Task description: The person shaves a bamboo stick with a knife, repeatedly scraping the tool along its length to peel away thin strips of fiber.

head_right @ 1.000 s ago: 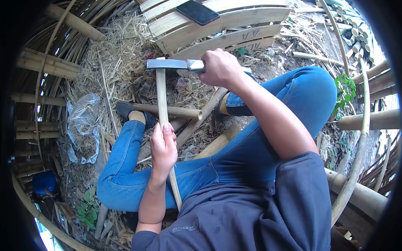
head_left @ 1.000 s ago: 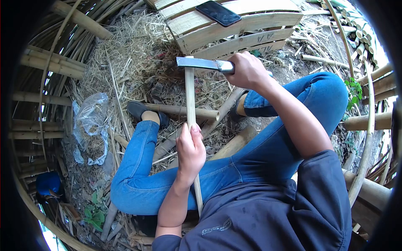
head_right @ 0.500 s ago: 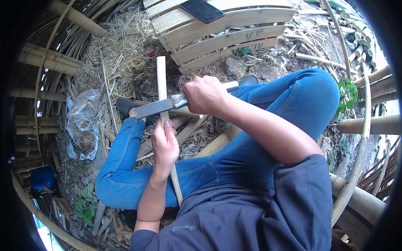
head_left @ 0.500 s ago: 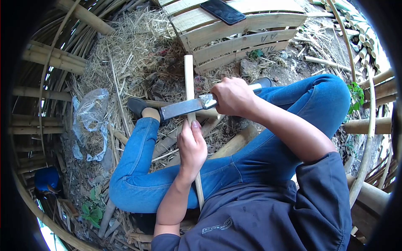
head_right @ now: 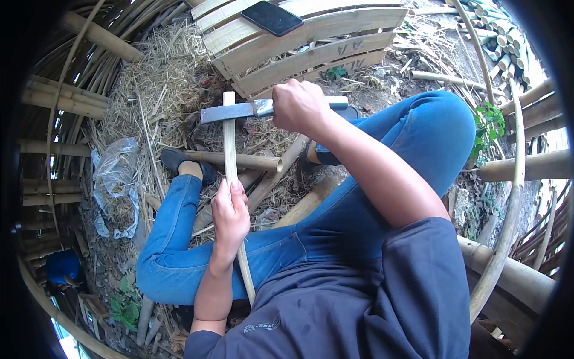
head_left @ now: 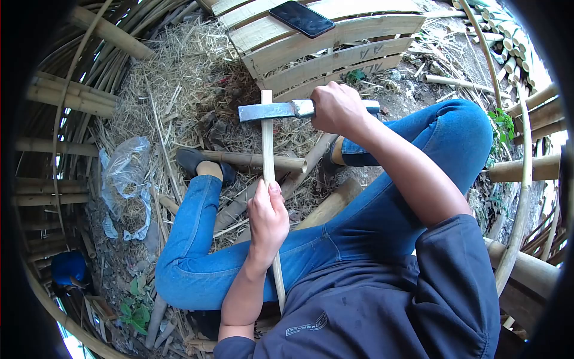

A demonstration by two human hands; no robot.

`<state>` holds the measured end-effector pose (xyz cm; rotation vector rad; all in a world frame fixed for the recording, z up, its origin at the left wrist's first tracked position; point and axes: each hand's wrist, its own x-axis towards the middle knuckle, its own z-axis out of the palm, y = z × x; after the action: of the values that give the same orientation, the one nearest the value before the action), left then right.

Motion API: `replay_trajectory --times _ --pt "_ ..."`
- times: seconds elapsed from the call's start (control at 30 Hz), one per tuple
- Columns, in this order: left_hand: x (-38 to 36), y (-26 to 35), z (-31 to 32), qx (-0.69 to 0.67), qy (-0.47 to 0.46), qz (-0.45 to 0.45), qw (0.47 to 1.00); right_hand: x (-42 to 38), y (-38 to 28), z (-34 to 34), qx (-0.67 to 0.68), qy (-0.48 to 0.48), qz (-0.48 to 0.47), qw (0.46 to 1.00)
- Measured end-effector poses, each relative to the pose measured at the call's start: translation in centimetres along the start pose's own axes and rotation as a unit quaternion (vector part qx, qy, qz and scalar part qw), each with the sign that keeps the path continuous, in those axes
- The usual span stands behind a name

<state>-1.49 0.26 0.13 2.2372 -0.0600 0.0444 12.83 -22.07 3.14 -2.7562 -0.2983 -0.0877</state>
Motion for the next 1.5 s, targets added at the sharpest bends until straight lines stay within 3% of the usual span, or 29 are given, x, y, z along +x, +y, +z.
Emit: replay_trajectory --times 0.1,0.23,0.43,0.47,0.57,0.7,0.77,0.97,1.07,1.2,1.37,1.5 --pt "-0.1 1.1 0.0 -0.008 -0.009 -0.019 1.0 0.5 0.7 -0.2 -0.002 0.057 0.001 0.998" --pt "-1.1 1.1 0.9 -0.062 -0.041 0.016 0.997 1.1 2.1 -1.4 0.014 0.029 0.067 0.997" --pt "0.4 -1.3 0.5 -0.15 -0.011 -0.062 0.987 0.0 0.4 -2.0 0.11 0.033 0.066 0.991" --pt "0.7 -1.4 0.1 -0.151 -0.001 -0.069 0.986 -0.1 0.2 -1.9 0.125 0.041 0.041 0.99" --pt "1.2 -1.7 -0.4 -0.173 -0.003 -0.1 0.98 -1.0 -1.4 -2.2 0.22 -0.07 0.018 0.973" --pt "1.2 -0.6 -0.9 -0.255 -0.025 -0.146 0.955 -2.3 -3.1 0.0 0.29 -0.081 -0.14 0.943" --pt "1.3 -0.1 -1.3 -0.312 -0.044 -0.159 0.935 -2.7 -3.4 1.4 0.241 -0.069 -0.179 0.951" --pt "1.5 0.6 -1.6 -0.367 -0.069 -0.188 0.908 -3.0 -3.8 1.3 0.097 -0.07 -0.144 0.982" --pt "1.5 0.1 -1.5 -0.35 -0.06 -0.173 0.919 -3.1 -4.2 1.5 0.077 -0.072 -0.124 0.987" --pt "1.1 -1.2 -0.1 -0.168 -0.007 -0.104 0.98 -2.4 -3.2 2.5 0.021 -0.034 -0.122 0.992" --pt "0.8 -1.4 0.2 -0.174 -0.022 -0.119 0.977 -1.9 -2.2 3.8 -0.004 0.018 -0.134 0.991" --pt "0.2 -1.3 0.4 -0.135 -0.016 -0.091 0.987 -0.6 -1.3 2.4 0.001 0.057 -0.084 0.995"
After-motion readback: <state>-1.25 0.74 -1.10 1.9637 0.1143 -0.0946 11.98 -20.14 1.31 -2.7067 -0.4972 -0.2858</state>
